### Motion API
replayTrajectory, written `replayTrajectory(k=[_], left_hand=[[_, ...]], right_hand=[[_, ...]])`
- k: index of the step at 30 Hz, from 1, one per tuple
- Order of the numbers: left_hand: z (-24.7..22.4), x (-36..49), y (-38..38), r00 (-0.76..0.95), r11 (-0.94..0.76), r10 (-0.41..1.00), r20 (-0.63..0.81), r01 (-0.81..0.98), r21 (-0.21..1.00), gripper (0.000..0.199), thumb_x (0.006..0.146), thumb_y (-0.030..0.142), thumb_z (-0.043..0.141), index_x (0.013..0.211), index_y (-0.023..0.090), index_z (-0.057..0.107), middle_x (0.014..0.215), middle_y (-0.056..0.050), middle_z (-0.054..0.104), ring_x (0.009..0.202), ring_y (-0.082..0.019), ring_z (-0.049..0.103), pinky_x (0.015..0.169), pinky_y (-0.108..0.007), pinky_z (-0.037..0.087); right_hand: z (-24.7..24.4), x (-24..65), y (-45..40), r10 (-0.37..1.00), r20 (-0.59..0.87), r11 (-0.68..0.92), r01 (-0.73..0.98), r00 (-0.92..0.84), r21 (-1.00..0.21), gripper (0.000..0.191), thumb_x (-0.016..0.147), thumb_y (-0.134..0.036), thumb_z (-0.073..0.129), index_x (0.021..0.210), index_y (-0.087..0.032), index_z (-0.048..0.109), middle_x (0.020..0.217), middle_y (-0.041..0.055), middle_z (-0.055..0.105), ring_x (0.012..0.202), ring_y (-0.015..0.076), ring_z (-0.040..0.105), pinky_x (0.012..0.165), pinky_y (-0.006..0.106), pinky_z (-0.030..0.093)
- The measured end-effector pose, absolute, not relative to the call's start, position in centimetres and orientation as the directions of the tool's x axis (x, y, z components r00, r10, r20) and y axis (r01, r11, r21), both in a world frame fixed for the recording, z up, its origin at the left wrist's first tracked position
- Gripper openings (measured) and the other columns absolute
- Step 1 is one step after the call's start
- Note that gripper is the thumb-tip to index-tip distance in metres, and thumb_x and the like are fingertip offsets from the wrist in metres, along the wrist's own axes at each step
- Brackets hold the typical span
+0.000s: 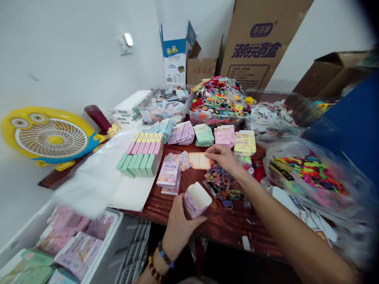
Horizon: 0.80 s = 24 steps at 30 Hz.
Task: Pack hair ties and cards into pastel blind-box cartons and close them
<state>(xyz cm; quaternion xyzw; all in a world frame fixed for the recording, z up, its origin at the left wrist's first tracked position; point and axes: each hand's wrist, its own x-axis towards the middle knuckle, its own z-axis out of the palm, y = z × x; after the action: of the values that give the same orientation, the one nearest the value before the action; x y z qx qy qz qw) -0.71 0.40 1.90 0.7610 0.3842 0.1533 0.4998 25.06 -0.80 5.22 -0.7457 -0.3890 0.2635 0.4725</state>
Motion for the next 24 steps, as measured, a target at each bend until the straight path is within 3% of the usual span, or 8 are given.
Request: replayTrajectory(k=[3,8,12,15,18,20,22,24], left_hand=[[1.6,-0.2,0.6,0.673,-0.278,0.731,-0.11,0.441,0.853,0.067,0.066,0.027,0.086,0.12,0.019,0.048,0.12,-0.01,0.059,0.116,-0.029,0.057,0.104,-0.049,0.043],[1.0,0.3,-0.5,0.763,-0.479,0.646,0.005,0.401,0.781,0.068,0.068,0.019,0.084,0.125,0.021,0.047,0.122,-0.008,0.055,0.12,-0.029,0.053,0.106,-0.049,0.044],[0.9,0.6,-1.4,0.821,-0.572,0.569,0.043,0.357,0.739,0.071,0.074,0.021,0.08,0.134,0.023,0.043,0.124,-0.008,0.053,0.12,-0.028,0.052,0.107,-0.05,0.044],[0.8,1.1,-2.0,0.823,-0.584,0.563,0.076,0.331,0.741,0.075,0.075,0.023,0.078,0.14,0.023,0.039,0.127,-0.009,0.052,0.123,-0.029,0.052,0.108,-0.049,0.044],[0.7,1.6,-2.5,0.84,-0.598,0.534,0.096,0.295,0.746,0.072,0.078,0.024,0.075,0.14,0.022,0.04,0.128,-0.009,0.052,0.122,-0.028,0.053,0.107,-0.048,0.045],[0.7,1.8,-2.7,0.847,-0.606,0.522,0.104,0.282,0.744,0.068,0.08,0.028,0.074,0.14,0.022,0.04,0.127,-0.01,0.052,0.121,-0.029,0.054,0.107,-0.05,0.046],[0.7,1.8,-2.6,0.846,-0.613,0.521,0.116,0.276,0.74,0.065,0.082,0.034,0.072,0.139,0.023,0.041,0.127,-0.01,0.053,0.12,-0.029,0.055,0.107,-0.052,0.046],[0.6,1.7,-2.5,0.845,-0.614,0.521,0.12,0.273,0.74,0.063,0.082,0.04,0.072,0.136,0.023,0.043,0.126,-0.009,0.055,0.119,-0.03,0.056,0.106,-0.053,0.046]], right_hand=[[8.4,24.5,-5.4,0.89,0.027,-0.087,0.226,0.456,-0.97,0.023,0.074,-0.038,0.072,0.082,-0.017,0.066,0.065,-0.0015,0.062,0.052,0.011,0.053,0.05,0.023,0.043],[9.2,22.9,-10.1,0.95,-0.016,-0.148,0.404,0.313,-0.903,0.015,0.078,-0.032,0.066,0.078,-0.019,0.073,0.077,0.0015,0.071,0.069,0.0155,0.062,0.06,0.025,0.047],[7.8,21.7,-11.1,0.903,-0.032,-0.215,0.386,0.428,-0.897,0.014,0.078,-0.028,0.061,0.078,-0.019,0.073,0.069,-0.0007,0.065,0.052,0.0112,0.055,0.048,0.023,0.044],[7.7,20.4,-11.8,0.886,-0.135,-0.264,0.244,0.445,-0.933,0.02,0.08,-0.027,0.059,0.089,-0.018,0.074,0.058,-0.0031,0.059,0.045,0.0107,0.053,0.045,0.023,0.045],[8.2,20.1,-13.6,0.895,-0.18,-0.258,0.145,0.408,-0.955,0.03,0.078,-0.028,0.062,0.105,-0.018,0.073,0.076,0.0,0.07,0.055,0.0121,0.062,0.048,0.023,0.05],[8.2,21.2,-15.7,0.851,-0.158,-0.249,0.121,0.501,-0.961,0.038,0.078,-0.032,0.064,0.113,-0.019,0.07,0.086,0.0024,0.073,0.061,0.0141,0.065,0.049,0.024,0.051],[7.7,23.3,-18.6,0.738,-0.132,-0.308,0.156,0.661,-0.939,0.035,0.081,-0.037,0.061,0.109,-0.017,0.07,0.076,0.0018,0.07,0.059,0.0153,0.065,0.048,0.024,0.049],[7.0,25.8,-22.0,0.631,-0.097,-0.471,0.281,0.769,-0.836,0.022,0.083,-0.035,0.058,0.09,-0.017,0.069,0.063,-0.0003,0.065,0.055,0.0149,0.062,0.046,0.023,0.043]])
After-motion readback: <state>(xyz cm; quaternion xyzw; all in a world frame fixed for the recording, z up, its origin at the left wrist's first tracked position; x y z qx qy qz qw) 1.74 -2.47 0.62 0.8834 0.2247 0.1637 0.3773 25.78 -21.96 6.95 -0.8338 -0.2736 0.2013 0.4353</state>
